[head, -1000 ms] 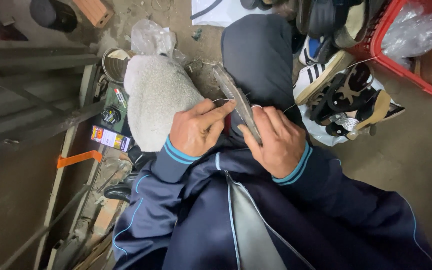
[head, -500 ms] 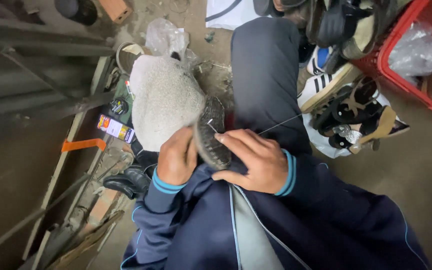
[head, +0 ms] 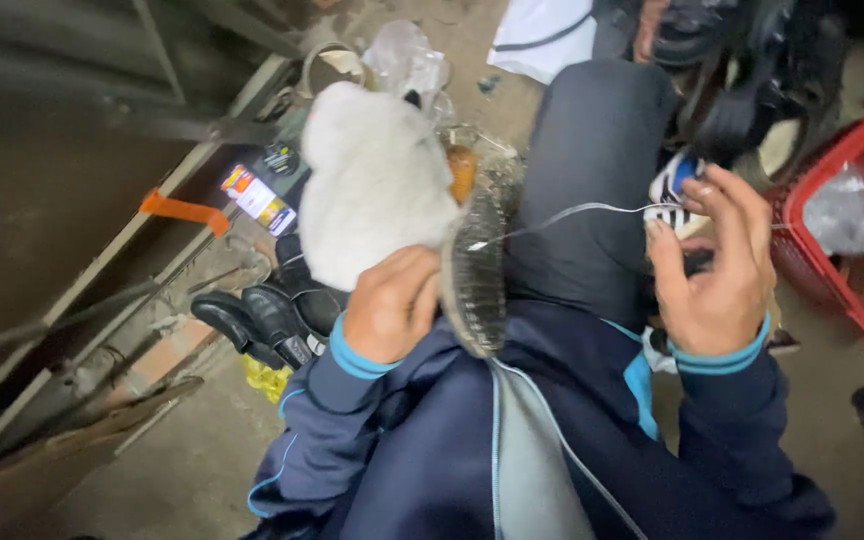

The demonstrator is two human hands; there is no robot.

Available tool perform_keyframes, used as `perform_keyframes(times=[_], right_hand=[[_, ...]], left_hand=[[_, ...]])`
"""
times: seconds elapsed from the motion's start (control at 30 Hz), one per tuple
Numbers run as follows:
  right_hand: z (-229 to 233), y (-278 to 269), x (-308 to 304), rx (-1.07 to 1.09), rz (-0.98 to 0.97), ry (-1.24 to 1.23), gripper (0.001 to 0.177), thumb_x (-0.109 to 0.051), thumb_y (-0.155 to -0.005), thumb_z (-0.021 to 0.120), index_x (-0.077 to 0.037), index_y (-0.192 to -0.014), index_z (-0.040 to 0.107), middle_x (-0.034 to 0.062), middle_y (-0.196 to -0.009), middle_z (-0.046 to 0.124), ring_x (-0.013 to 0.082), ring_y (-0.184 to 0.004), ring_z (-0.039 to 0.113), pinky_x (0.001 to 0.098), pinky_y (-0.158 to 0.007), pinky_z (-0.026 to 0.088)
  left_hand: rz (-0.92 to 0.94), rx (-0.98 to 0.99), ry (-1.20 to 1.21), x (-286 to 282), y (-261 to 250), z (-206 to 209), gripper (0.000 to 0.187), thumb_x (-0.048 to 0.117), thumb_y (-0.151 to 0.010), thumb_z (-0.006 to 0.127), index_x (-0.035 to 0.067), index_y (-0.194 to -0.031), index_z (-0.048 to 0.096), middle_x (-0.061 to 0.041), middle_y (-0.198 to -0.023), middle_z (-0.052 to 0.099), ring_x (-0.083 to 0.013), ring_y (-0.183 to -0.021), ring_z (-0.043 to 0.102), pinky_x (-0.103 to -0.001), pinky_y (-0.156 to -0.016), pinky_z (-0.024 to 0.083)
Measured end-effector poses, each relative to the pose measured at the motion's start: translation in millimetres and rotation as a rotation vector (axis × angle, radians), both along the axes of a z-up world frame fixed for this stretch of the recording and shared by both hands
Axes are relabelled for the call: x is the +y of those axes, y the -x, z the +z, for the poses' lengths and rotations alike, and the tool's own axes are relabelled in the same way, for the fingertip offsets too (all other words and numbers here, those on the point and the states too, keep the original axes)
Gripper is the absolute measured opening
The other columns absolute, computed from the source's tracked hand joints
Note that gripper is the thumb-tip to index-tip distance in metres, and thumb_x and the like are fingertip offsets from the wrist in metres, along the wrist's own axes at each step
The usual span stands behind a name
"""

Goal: The person sits on the floor and sews a shoe sole using a needle and thread. They repeatedly pull the thread through the sole and tighten the stitches while holding the shoe in their lap.

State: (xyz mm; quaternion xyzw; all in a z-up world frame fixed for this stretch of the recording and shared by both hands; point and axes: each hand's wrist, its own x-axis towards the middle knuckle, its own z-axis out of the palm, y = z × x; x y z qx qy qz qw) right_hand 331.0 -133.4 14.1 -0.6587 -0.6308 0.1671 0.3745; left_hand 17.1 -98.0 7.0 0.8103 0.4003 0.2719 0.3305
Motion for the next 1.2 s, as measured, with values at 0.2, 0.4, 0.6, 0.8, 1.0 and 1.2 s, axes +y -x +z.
perform_keyframes(times=[0.2, 0.4, 0.6, 0.8, 1.0, 1.2], right_hand=[[23, 68, 4, 0.262, 0.266, 0.002, 0.043, 0.007, -0.101, 0.057, 0.011, -0.143, 0.051, 0.0325, -0.148, 0.047, 0.0495, -0.13, 0.054, 0.0521, -0.097, 0.056], [-12, 68, 4, 0.306, 0.246, 0.272, 0.041, -0.004, -0.096, 0.068, -0.005, -0.138, 0.067, 0.0167, -0.098, 0.073, 0.0219, -0.068, 0.068, 0.0408, -0.059, 0.056], [3, 45, 15, 0.242, 0.242, 0.331, 0.015, -0.01, -0.094, 0.073, -0.012, -0.106, 0.082, 0.0061, -0.067, 0.07, 0.0171, -0.056, 0.058, 0.0321, -0.053, 0.051], [2, 42, 48, 0.503, 0.129, 0.094, 0.035, 0.0, -0.104, 0.056, 0.009, -0.139, 0.054, 0.0249, -0.139, 0.056, 0.0341, -0.123, 0.063, 0.0455, -0.094, 0.059], [-24, 84, 82, 0.338, 0.281, 0.169, 0.041, -0.007, -0.104, 0.055, 0.003, -0.143, 0.057, 0.0275, -0.14, 0.059, 0.044, -0.12, 0.063, 0.0544, -0.092, 0.06], [-58, 83, 86, 0.34, 0.239, 0.194, 0.012, -0.013, -0.096, 0.067, -0.013, -0.102, 0.078, 0.0026, -0.106, 0.077, 0.0256, -0.094, 0.075, 0.0403, -0.081, 0.064]], left_hand=[[0.091, -0.028, -0.144, 8, -24, -8, 0.015, 0.018, -0.103, 0.059, 0.011, -0.093, 0.068, -0.009, -0.079, 0.067, -0.0338, -0.082, 0.07, -0.045, -0.069, 0.059], [0.062, -0.046, -0.166, 21, -27, 0, 0.014, 0.011, -0.103, 0.055, 0.011, -0.095, 0.066, -0.006, -0.073, 0.058, -0.0311, -0.075, 0.064, -0.04, -0.065, 0.055], [0.121, -0.098, -0.124, 41, -33, -18, 0.014, 0.01, -0.104, 0.054, 0.006, -0.096, 0.065, -0.011, -0.074, 0.059, -0.0348, -0.074, 0.065, -0.043, -0.062, 0.054], [0.13, -0.046, -0.045, 69, -27, -33, 0.016, 0.013, -0.103, 0.056, 0.007, -0.093, 0.067, -0.012, -0.073, 0.061, -0.0394, -0.074, 0.065, -0.045, -0.062, 0.056], [0.024, 0.047, 0.066, 91, -17, -21, 0.018, 0.015, -0.104, 0.055, 0.009, -0.098, 0.07, -0.011, -0.075, 0.064, -0.0373, -0.077, 0.067, -0.044, -0.066, 0.057], [0.018, 0.095, 0.115, 97, -18, -33, 0.019, 0.016, -0.102, 0.059, 0.008, -0.088, 0.067, -0.013, -0.075, 0.065, -0.0386, -0.074, 0.068, -0.046, -0.066, 0.056]])
